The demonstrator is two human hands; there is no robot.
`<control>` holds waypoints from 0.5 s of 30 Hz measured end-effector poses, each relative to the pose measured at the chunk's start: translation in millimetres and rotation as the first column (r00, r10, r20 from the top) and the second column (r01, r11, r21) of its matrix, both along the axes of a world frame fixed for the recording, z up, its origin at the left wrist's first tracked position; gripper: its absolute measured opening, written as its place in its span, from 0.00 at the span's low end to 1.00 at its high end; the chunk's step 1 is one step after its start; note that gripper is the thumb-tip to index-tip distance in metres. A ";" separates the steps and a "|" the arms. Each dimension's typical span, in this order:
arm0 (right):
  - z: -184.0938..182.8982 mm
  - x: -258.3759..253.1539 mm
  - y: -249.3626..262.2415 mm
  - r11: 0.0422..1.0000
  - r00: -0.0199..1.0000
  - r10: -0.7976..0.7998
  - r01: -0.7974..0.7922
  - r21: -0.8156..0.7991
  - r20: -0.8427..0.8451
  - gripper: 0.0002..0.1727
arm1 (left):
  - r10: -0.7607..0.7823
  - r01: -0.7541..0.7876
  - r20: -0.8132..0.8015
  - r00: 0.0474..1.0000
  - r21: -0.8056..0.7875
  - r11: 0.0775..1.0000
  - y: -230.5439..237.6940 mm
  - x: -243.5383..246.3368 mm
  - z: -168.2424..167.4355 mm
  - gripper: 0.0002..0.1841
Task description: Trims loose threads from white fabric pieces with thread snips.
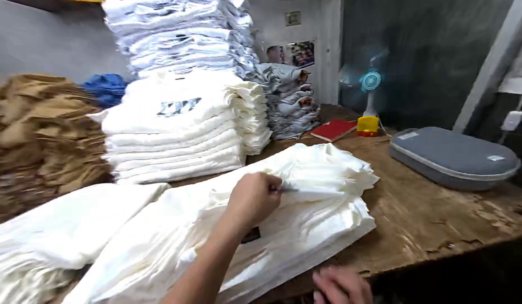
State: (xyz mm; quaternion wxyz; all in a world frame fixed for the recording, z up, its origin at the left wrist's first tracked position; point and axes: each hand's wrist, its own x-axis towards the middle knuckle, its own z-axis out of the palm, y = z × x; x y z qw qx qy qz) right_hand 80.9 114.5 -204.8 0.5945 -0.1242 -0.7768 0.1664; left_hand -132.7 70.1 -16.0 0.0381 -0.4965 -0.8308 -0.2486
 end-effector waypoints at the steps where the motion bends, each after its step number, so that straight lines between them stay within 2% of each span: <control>1: 23.4 -14.9 6.4 0.998 0.998 -0.050 0.049 0.026 0.049 0.16 | 0.069 -0.068 -0.044 0.997 0.010 0.998 11.5 -2.7 2.8 0.09; 3: 47.1 -47.5 22.1 0.987 0.977 -0.140 0.124 0.106 0.161 0.24 | 0.147 -0.145 -0.077 0.986 0.038 0.989 32.6 -12.5 -2.8 0.08; 5: 45.9 -67.9 40.3 0.976 0.973 -0.158 0.128 0.177 0.166 0.13 | 0.170 -0.170 -0.022 0.985 0.010 0.985 47.2 -25.0 -17.4 0.05; 7: 49.2 -55.5 47.3 0.986 0.987 -0.055 0.030 0.164 0.150 0.08 | 0.199 -0.197 0.077 0.977 -0.033 0.980 51.0 -41.2 -32.1 0.14; 9: 49.2 -28.5 49.1 0.985 0.972 0.130 -0.149 0.088 0.196 0.06 | 0.250 -0.255 0.140 0.958 0.016 0.967 44.7 -54.8 -43.2 0.27; 10: 46.4 -19.5 53.6 0.966 0.947 0.248 -0.257 0.021 0.205 0.05 | 0.263 -0.273 0.143 0.954 0.059 0.960 42.5 -57.4 -46.4 0.30; 12: 43.0 -14.3 64.2 0.916 0.893 0.401 -0.388 -0.099 0.205 0.07 | 0.262 -0.268 0.081 0.962 0.065 0.961 42.7 -53.1 -49.0 0.26; 13: 43.8 -17.5 66.5 0.912 0.891 0.409 -0.391 -0.122 0.198 0.11 | 0.229 -0.231 0.037 0.973 0.049 0.972 42.7 -49.2 -51.6 0.23; 15: 51.9 -30.9 66.7 0.944 0.921 0.327 -0.307 -0.125 0.212 0.20 | 0.064 -0.059 -0.071 0.995 0.072 0.996 41.1 -45.0 -58.7 0.18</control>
